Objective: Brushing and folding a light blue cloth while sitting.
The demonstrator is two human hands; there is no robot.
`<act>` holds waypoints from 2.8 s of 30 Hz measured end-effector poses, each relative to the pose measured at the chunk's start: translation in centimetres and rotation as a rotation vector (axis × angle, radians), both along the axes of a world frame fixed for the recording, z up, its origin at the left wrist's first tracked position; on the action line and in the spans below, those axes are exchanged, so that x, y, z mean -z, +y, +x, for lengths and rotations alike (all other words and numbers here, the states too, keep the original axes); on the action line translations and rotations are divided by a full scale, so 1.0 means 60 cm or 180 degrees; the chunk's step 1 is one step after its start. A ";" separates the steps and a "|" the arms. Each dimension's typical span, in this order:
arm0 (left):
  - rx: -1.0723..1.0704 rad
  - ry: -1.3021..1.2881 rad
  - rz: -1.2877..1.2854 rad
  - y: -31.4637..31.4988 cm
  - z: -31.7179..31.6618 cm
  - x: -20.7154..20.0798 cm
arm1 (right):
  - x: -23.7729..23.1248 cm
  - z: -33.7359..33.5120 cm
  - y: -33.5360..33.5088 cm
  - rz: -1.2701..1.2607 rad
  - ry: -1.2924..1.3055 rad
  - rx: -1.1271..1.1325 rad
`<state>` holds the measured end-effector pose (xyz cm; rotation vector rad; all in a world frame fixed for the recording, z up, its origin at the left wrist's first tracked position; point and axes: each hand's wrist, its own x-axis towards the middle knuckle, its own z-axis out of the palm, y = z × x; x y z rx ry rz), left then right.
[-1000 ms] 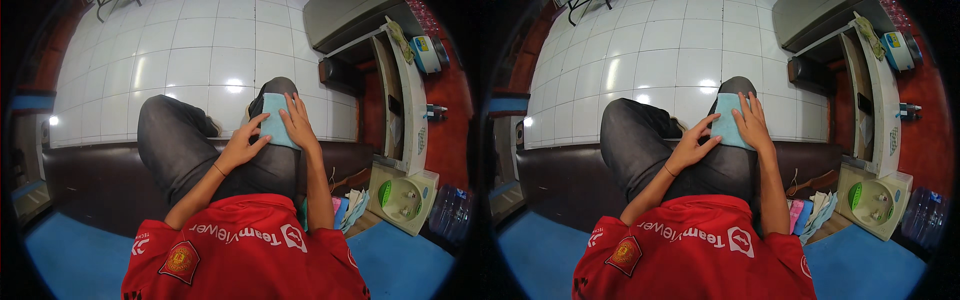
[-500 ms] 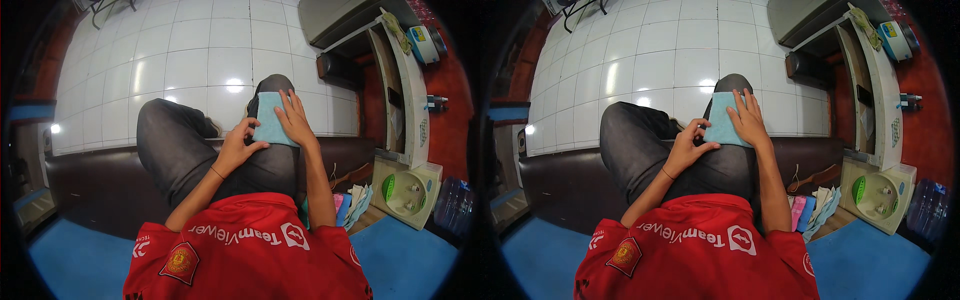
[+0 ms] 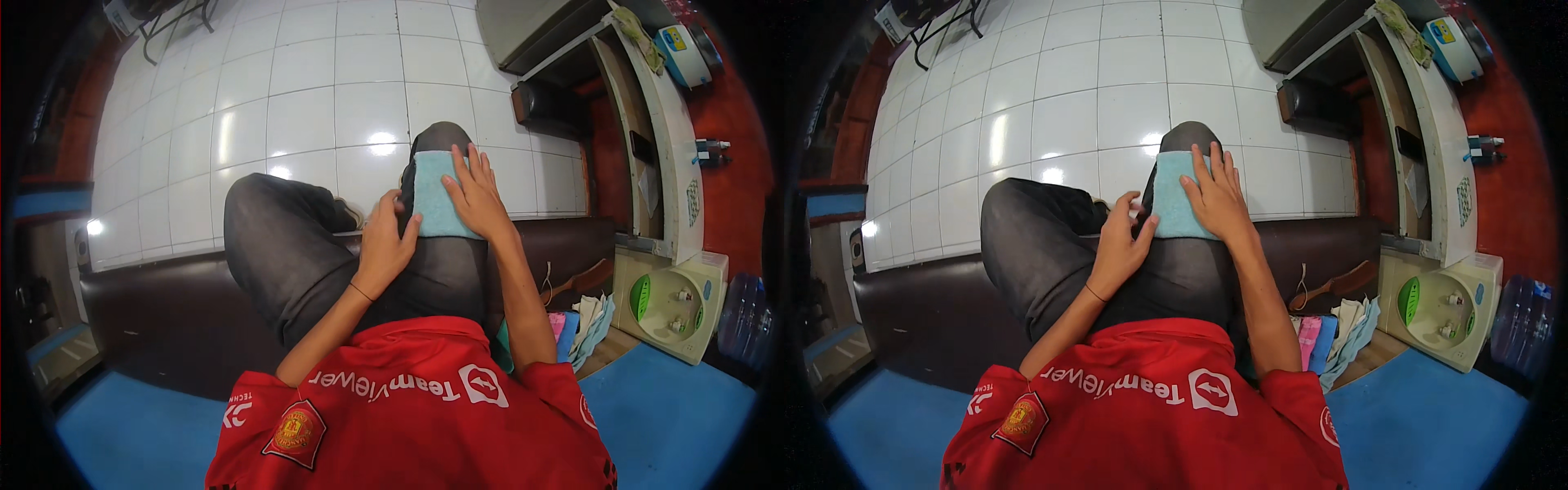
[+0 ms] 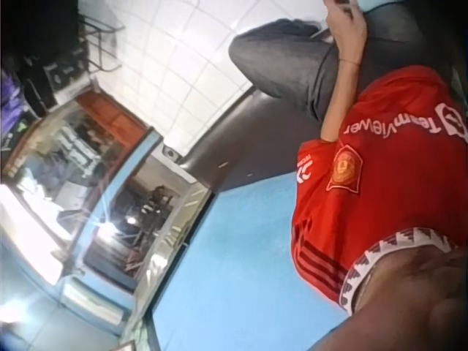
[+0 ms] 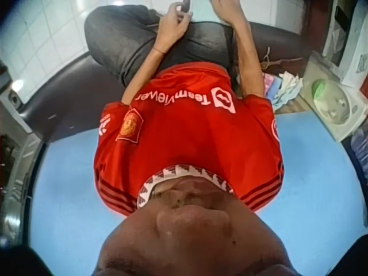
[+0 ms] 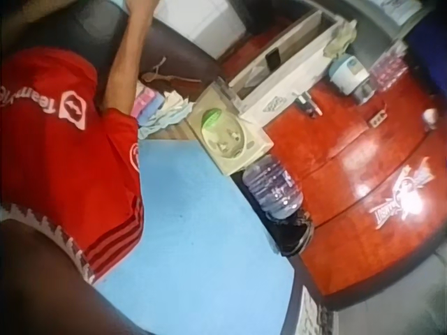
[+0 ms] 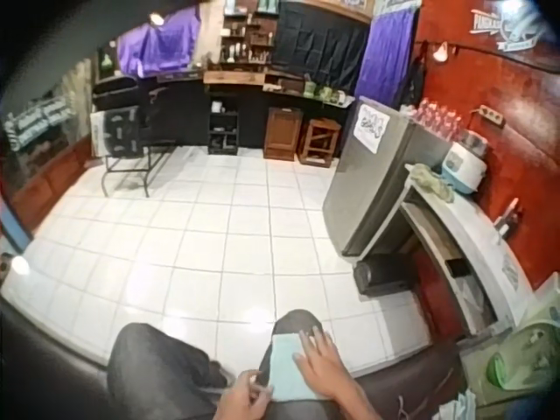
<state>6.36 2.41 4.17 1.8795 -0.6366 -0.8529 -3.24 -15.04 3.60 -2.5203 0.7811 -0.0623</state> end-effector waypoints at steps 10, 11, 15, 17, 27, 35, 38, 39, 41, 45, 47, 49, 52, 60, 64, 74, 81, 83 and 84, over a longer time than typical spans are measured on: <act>0.0472 -0.1571 -0.0775 -0.132 0.001 0.094 | 0.027 -0.011 0.002 0.0293 -0.0422 0.0386; 0.0311 -0.1154 -0.0718 -0.132 0.005 0.105 | 0.033 -0.011 -0.007 0.0496 -0.0546 0.0460; 0.0163 -0.0447 -0.0644 -0.121 0.030 0.134 | 0.073 -0.024 -0.035 0.1354 -0.0860 0.0906; 0.0271 -0.0525 -0.0557 -0.122 0.031 0.131 | 0.105 -0.050 -0.063 0.1236 -0.0518 0.1249; 0.0486 -0.1093 -0.0768 -0.105 -0.020 -0.018 | -0.031 -0.100 0.001 0.3234 -0.1316 0.1808; 0.0403 0.2319 -0.1279 -0.136 -0.032 -0.133 | -0.208 -0.072 0.028 0.2519 -0.2616 0.0814; 0.0174 0.3801 -0.1714 -0.118 -0.025 -0.160 | -0.236 -0.056 0.057 0.1241 -0.1618 0.0262; 0.0167 0.3800 -0.1713 -0.110 -0.019 -0.154 | -0.229 -0.047 0.064 0.1247 -0.1616 0.0258; -0.0350 0.4043 -0.1318 -0.095 0.001 -0.106 | -0.200 -0.036 0.070 0.1516 -0.1691 -0.0239; -0.0259 0.1893 -0.0681 -0.085 0.030 0.043 | -0.164 -0.035 0.085 0.1737 -0.1547 -0.0103; -0.0454 0.1577 -0.0373 -0.083 0.046 0.079 | -0.146 -0.035 0.075 0.1267 -0.1651 0.0365; -0.0616 0.1268 -0.0063 -0.087 0.053 0.100 | -0.119 -0.027 0.056 0.0900 -0.1649 0.0379; -0.0694 0.0219 -0.0202 -0.099 0.048 0.098 | -0.078 -0.007 0.039 0.0152 -0.1611 0.0293; -0.0606 -0.1389 -0.0298 -0.104 0.042 0.084 | 0.027 -0.004 0.003 0.0169 -0.0607 0.0476; -0.0397 -0.2010 -0.0951 -0.097 0.030 0.018 | 0.029 -0.011 0.015 0.0357 -0.0336 0.0593; 0.0448 -0.1284 -0.0479 -0.066 -0.020 0.103 | 0.049 -0.009 0.007 -0.0060 -0.0528 0.0392; 0.0291 -0.0374 0.1189 -0.034 0.030 0.116 | 0.041 -0.007 0.013 0.0109 -0.0395 0.0561; -0.1054 -0.1273 -0.0642 -0.045 0.055 0.152 | 0.034 0.007 0.019 0.0060 -0.0347 0.0505; -0.1077 -0.1464 -0.0815 -0.071 0.051 0.096 | 0.039 -0.005 0.015 0.0025 -0.0246 0.0564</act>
